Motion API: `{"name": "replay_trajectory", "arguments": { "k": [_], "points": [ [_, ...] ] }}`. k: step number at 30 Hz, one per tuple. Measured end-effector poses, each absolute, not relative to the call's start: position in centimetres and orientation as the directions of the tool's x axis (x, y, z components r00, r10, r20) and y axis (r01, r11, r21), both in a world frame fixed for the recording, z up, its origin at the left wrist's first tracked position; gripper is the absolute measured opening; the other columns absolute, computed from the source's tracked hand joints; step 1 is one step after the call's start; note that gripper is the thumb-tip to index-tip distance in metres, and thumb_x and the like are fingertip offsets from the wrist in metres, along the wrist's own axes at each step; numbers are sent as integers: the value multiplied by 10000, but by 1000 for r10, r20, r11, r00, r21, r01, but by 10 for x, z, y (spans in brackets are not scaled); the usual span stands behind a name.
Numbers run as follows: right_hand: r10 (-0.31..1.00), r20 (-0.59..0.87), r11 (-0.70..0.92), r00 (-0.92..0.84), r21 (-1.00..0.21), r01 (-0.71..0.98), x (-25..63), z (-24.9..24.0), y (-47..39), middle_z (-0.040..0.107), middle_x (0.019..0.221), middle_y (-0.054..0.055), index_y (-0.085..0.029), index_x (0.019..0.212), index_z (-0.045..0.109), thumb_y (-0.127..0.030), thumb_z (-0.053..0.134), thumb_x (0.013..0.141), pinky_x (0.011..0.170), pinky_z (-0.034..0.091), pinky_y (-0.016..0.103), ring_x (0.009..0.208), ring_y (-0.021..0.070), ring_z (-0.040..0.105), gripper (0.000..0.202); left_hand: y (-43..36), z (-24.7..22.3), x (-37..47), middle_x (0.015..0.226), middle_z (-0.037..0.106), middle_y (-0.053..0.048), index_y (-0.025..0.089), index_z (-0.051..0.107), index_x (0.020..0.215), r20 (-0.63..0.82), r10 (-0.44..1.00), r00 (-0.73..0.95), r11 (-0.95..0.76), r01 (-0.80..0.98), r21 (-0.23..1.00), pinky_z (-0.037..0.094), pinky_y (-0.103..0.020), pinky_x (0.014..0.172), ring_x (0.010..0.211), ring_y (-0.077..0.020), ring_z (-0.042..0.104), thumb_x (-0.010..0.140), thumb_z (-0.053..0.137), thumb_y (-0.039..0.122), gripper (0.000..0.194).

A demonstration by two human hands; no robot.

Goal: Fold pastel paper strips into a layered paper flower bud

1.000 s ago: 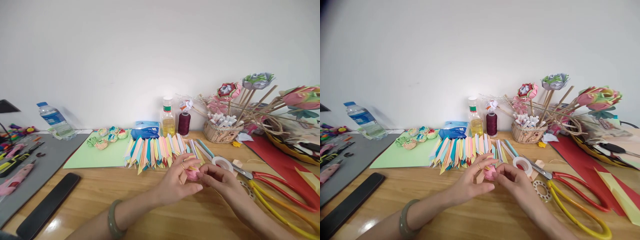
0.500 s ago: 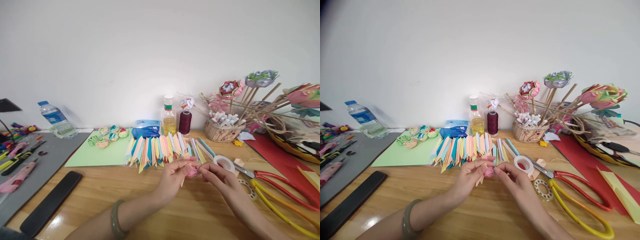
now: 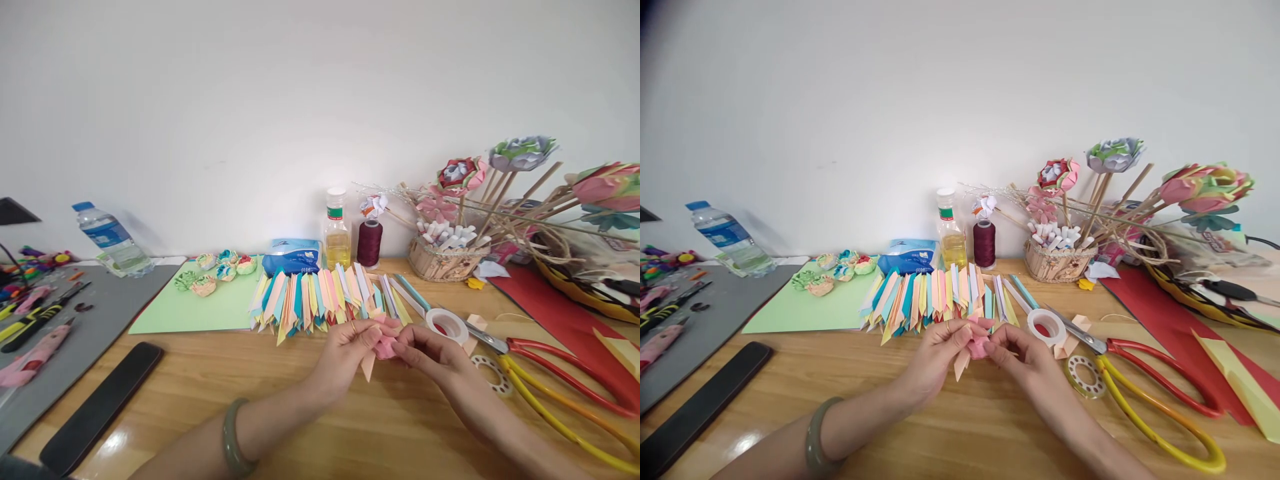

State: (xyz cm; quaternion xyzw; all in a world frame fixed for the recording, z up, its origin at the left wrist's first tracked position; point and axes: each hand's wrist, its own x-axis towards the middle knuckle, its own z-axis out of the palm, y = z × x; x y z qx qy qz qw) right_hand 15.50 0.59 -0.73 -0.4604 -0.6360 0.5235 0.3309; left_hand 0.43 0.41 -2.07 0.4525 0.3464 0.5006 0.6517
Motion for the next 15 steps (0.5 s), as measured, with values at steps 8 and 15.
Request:
{"name": "replay_trajectory", "arguments": {
  "k": [8,15],
  "points": [
    [938,-37,38,-345,-977,209,153,-7,4,476,618,-16,-177,630,525,-419,498,782,554,347,237,604,133,444,287,4,-21,7,867,637,-83,132,643,689,-16,965,262,144,-475,868,417,-299,768,861,-181,559,754,553,340,236],
    [936,-22,55,-352,-977,207,154,-11,3,464,591,-23,-195,628,461,-403,436,816,585,359,246,605,135,453,281,2,-18,7,831,633,-67,129,615,662,-44,968,246,157,-463,872,409,-280,734,774,-154,555,738,562,374,262]
  ]
}}
